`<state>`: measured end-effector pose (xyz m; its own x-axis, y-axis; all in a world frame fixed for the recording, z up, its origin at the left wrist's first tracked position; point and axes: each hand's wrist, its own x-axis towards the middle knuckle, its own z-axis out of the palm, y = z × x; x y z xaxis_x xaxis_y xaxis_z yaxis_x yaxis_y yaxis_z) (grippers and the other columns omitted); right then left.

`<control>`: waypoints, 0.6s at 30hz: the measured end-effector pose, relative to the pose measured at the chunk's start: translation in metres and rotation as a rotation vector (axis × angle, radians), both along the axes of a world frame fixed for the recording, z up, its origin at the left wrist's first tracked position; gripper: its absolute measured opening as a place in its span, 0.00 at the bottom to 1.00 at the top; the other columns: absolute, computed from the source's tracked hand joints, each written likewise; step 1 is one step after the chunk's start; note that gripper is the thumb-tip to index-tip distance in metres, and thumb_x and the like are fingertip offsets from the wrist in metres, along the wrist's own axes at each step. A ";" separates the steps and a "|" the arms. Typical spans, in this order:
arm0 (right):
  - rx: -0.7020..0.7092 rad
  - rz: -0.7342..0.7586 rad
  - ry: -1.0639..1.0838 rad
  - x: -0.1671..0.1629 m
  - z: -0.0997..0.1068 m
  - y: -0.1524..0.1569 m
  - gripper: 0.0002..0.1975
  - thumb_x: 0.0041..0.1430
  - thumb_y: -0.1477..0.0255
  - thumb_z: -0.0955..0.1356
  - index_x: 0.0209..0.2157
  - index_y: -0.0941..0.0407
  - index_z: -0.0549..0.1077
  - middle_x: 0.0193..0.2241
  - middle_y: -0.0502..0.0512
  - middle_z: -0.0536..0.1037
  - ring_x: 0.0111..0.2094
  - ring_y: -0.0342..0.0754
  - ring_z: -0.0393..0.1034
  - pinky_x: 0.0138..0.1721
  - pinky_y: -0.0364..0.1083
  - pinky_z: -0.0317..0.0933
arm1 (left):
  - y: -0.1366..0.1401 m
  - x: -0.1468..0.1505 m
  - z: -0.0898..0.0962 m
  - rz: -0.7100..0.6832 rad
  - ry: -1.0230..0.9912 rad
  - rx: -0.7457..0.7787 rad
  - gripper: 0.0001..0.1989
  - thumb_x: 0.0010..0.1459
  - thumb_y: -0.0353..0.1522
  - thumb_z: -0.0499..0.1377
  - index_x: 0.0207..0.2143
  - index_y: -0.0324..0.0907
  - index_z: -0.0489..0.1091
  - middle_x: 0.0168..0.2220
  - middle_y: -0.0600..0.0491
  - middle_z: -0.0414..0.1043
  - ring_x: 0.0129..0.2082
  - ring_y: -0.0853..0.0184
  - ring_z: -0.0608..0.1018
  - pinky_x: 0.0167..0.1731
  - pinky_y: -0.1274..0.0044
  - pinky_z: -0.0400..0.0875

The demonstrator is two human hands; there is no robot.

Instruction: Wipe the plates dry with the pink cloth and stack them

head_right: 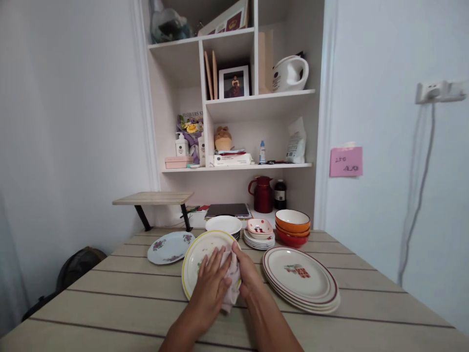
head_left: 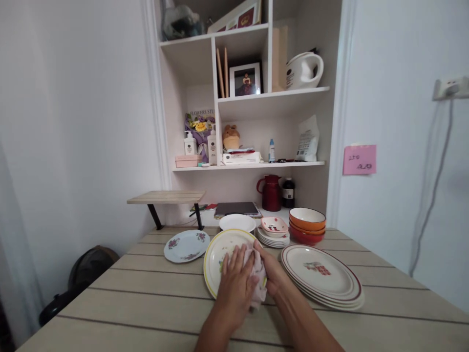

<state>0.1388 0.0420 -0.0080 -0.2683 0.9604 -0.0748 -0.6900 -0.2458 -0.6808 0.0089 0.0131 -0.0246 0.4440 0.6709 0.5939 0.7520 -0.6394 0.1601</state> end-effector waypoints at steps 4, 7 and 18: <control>0.021 0.063 0.041 0.001 0.009 -0.005 0.25 0.60 0.56 0.65 0.46 0.63 0.75 0.38 0.64 0.83 0.42 0.55 0.78 0.51 0.55 0.66 | -0.006 0.007 0.006 0.141 -0.035 0.070 0.27 0.61 0.32 0.54 0.63 0.55 0.59 0.68 0.49 0.52 0.67 0.53 0.55 0.61 0.53 0.55; 0.007 0.034 0.100 -0.003 0.018 -0.011 0.24 0.62 0.58 0.65 0.48 0.64 0.73 0.40 0.64 0.83 0.43 0.53 0.78 0.52 0.52 0.65 | -0.010 0.006 0.010 0.293 -0.095 0.223 0.31 0.56 0.34 0.61 0.62 0.51 0.60 0.68 0.43 0.51 0.67 0.46 0.54 0.59 0.48 0.54; 0.048 -0.155 0.127 -0.002 0.029 -0.013 0.22 0.57 0.58 0.69 0.42 0.63 0.76 0.37 0.64 0.83 0.43 0.56 0.78 0.49 0.53 0.68 | -0.035 0.015 0.007 0.182 -0.158 0.348 0.16 0.57 0.24 0.55 0.43 0.50 0.75 0.37 0.51 0.72 0.36 0.62 0.76 0.34 0.72 0.72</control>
